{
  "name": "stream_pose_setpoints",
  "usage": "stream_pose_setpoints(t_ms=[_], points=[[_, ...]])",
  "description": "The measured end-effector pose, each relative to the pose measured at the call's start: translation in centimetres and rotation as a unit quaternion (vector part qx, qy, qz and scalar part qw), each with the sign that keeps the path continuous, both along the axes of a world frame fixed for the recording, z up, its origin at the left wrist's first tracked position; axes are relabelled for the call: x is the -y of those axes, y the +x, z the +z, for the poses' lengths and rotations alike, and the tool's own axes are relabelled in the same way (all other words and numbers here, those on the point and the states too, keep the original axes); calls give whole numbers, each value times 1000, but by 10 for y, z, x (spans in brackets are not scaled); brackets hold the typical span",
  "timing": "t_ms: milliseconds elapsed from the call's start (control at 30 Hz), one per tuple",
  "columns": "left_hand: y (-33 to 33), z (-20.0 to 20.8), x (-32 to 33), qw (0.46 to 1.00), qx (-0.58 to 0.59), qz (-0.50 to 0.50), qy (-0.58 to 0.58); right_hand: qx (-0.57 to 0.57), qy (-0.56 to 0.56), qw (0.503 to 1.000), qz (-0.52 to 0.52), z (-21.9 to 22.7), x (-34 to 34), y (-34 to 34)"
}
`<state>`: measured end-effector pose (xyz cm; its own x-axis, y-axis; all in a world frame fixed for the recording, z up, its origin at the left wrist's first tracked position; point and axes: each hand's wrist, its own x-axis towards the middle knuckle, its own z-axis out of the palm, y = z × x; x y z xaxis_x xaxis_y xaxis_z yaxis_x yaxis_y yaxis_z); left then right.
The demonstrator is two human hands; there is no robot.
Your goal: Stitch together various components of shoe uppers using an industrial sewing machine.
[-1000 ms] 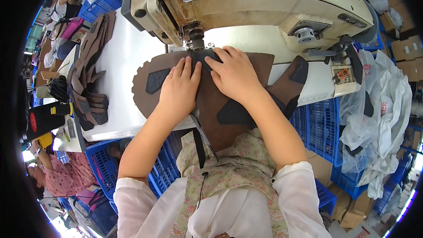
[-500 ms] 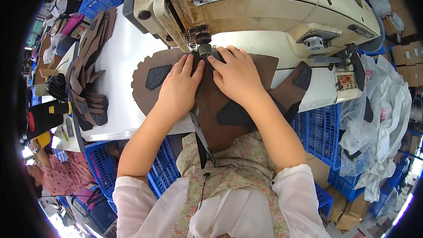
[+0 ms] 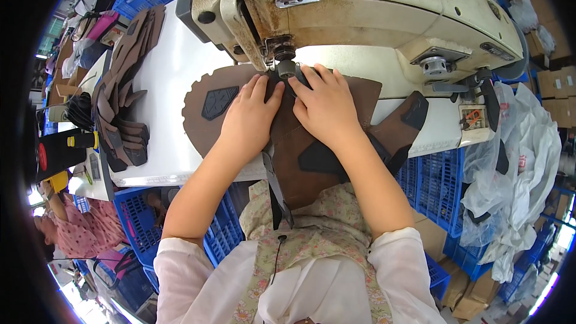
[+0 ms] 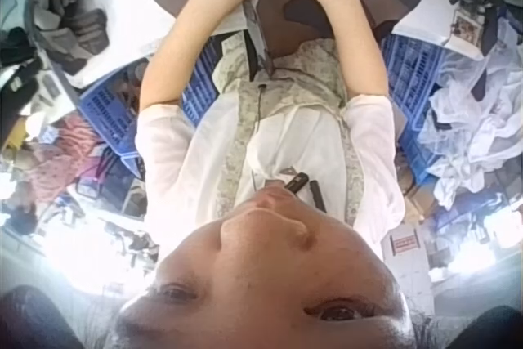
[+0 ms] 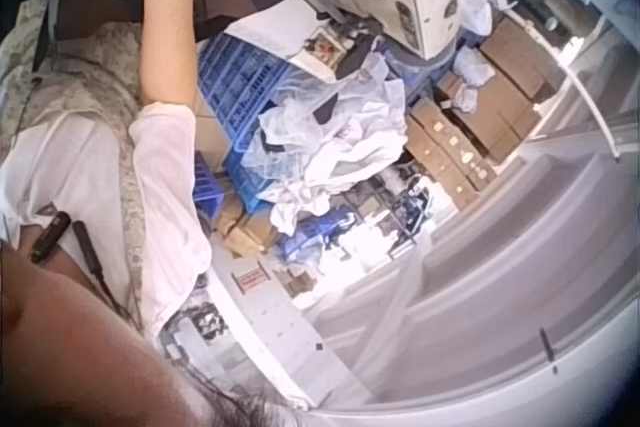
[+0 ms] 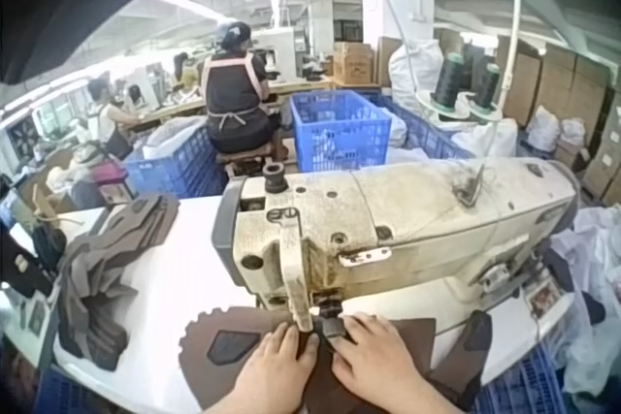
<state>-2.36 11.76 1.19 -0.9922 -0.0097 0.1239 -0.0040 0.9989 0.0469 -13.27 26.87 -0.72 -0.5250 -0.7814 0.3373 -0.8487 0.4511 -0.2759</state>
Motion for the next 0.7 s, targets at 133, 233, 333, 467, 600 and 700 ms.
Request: stream_pose_setpoints(t_ms=[133, 233, 333, 467, 600, 700], points=[[2, -7, 0, 1000, 8, 17, 12, -15, 4, 1000, -8, -5, 3, 3], [2, -9, 0, 1000, -15, 13, 1, -26, -2, 1000, -2, -8, 2, 3], [1, -10, 0, 1000, -18, 9, -2, -23, -19, 1000, 5, -9, 1, 3], [1, -11, 0, 1000, -27, 7, -6, -18, -32, 999, 9, -8, 1, 4], [1, -10, 0, 1000, -23, 6, -8, -4, -32, 999, 10, -6, 1, 5], [0, -9, 1, 1000, -21, 6, -9, 0, -30, 999, 10, -5, 1, 5]])
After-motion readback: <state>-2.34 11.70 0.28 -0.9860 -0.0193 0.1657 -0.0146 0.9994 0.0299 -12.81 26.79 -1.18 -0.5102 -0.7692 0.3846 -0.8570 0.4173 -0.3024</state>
